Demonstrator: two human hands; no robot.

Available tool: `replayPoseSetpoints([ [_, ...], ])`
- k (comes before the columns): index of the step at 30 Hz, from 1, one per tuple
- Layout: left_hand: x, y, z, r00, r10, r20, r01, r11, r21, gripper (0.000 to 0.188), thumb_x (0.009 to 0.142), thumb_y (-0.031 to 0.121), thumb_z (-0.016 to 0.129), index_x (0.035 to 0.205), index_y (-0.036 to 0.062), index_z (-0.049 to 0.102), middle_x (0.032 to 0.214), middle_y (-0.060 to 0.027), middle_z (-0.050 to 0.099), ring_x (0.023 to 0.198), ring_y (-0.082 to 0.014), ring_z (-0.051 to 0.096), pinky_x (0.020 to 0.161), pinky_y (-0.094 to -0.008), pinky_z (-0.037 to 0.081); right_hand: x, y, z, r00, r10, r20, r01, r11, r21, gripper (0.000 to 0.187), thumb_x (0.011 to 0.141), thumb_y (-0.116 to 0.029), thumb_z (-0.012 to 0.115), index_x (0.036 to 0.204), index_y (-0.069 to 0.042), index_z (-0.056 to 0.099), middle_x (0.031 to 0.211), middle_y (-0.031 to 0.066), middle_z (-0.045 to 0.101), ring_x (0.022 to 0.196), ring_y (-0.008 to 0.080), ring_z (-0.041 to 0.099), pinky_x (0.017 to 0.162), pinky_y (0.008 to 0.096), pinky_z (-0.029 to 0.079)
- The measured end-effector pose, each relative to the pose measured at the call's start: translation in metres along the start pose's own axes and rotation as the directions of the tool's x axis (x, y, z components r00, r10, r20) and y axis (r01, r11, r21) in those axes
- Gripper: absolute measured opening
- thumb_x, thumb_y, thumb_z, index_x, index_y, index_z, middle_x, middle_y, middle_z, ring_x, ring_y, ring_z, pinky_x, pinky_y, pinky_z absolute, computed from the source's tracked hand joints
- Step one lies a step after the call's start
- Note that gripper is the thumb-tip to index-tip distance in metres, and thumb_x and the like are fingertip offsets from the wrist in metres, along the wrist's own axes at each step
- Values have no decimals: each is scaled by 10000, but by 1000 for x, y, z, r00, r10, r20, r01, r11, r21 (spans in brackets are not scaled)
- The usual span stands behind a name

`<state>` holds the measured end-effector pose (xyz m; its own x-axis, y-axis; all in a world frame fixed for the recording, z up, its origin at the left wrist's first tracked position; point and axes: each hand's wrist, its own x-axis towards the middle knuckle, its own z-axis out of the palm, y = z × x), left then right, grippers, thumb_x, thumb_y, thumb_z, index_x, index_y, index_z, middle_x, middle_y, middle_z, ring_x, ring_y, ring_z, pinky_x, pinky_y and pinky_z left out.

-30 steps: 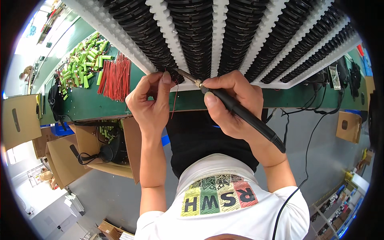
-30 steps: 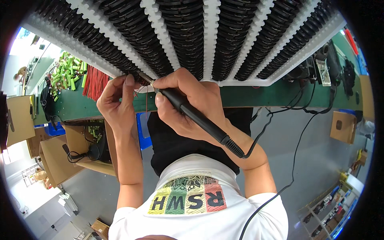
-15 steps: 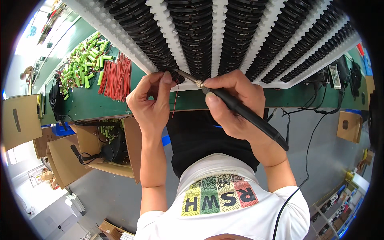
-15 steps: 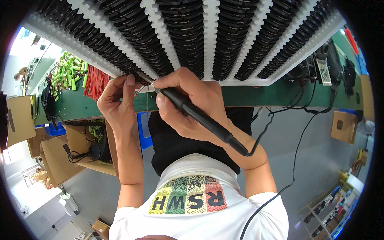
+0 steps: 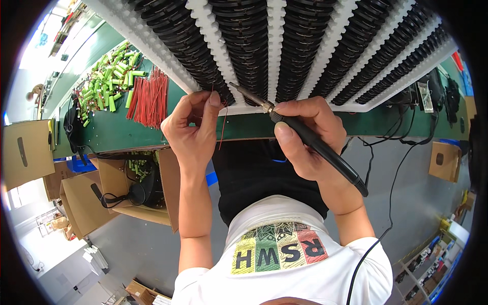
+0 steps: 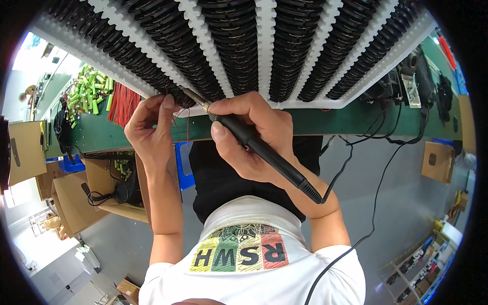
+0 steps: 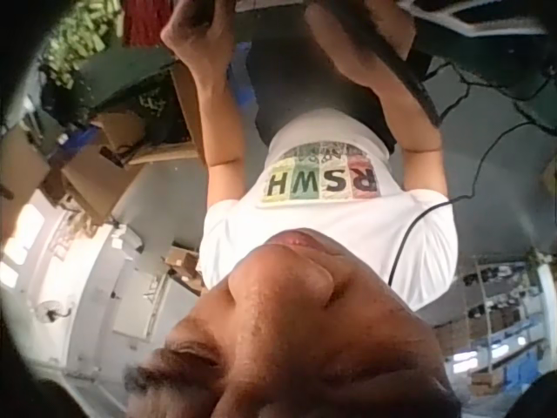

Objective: Soldering red wires to the electrical terminals of a large grid-like plastic component on a production line.

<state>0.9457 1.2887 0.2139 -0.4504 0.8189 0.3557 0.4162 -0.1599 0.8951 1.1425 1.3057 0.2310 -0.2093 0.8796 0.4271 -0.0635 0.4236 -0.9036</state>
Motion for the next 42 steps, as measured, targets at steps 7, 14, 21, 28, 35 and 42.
replayPoseSetpoints([
  [7,-2,-4,-2,998,57,-38,-56,998,16,67,865,45,746,871,-16,719,647,-7,674,524,-51,465,506,-174,371,-4,2,1,1000,21,-18,-20,999,43,219,821,-38,708,1033,-18,658,587,-51,551,454,53,396,446,183,317],
  [14,1,0,-4,991,136,5,-136,987,83,54,838,18,744,842,-19,704,599,8,584,514,-75,418,494,-197,344,-4,2,-1,1000,-5,7,5,1000,10,209,819,-40,709,1020,-22,655,572,-53,545,448,56,399,444,186,325],
  [21,12,13,-11,966,189,176,-224,952,210,49,787,-21,731,808,-24,687,575,4,504,506,-101,361,476,-229,300,-1,-1,0,1000,17,15,-17,1000,-16,191,813,-54,714,993,-43,652,550,-59,533,435,65,413,442,194,343],
  [28,15,21,-12,975,118,190,-159,963,220,45,775,-26,727,789,-25,684,571,1,492,506,-100,344,472,-238,286,6,-2,3,998,29,48,-25,997,-69,181,813,-69,713,983,-60,650,540,-64,526,433,70,427,443,202,357],
  [35,15,24,-11,981,75,178,-116,966,231,44,777,-24,726,778,-31,683,564,-4,493,503,-99,347,469,-239,290,10,-2,4,996,53,72,-47,995,-91,168,819,-73,706,977,-60,652,534,-62,521,433,71,429,444,207,361],
  [42,14,26,-9,987,52,153,-86,970,228,44,779,-21,727,782,-34,686,563,-12,500,500,-101,357,469,-239,299,14,2,4,991,42,125,-33,997,-70,174,866,-71,682,1026,-10,645,590,-44,540,480,48,409,465,177,292],
])
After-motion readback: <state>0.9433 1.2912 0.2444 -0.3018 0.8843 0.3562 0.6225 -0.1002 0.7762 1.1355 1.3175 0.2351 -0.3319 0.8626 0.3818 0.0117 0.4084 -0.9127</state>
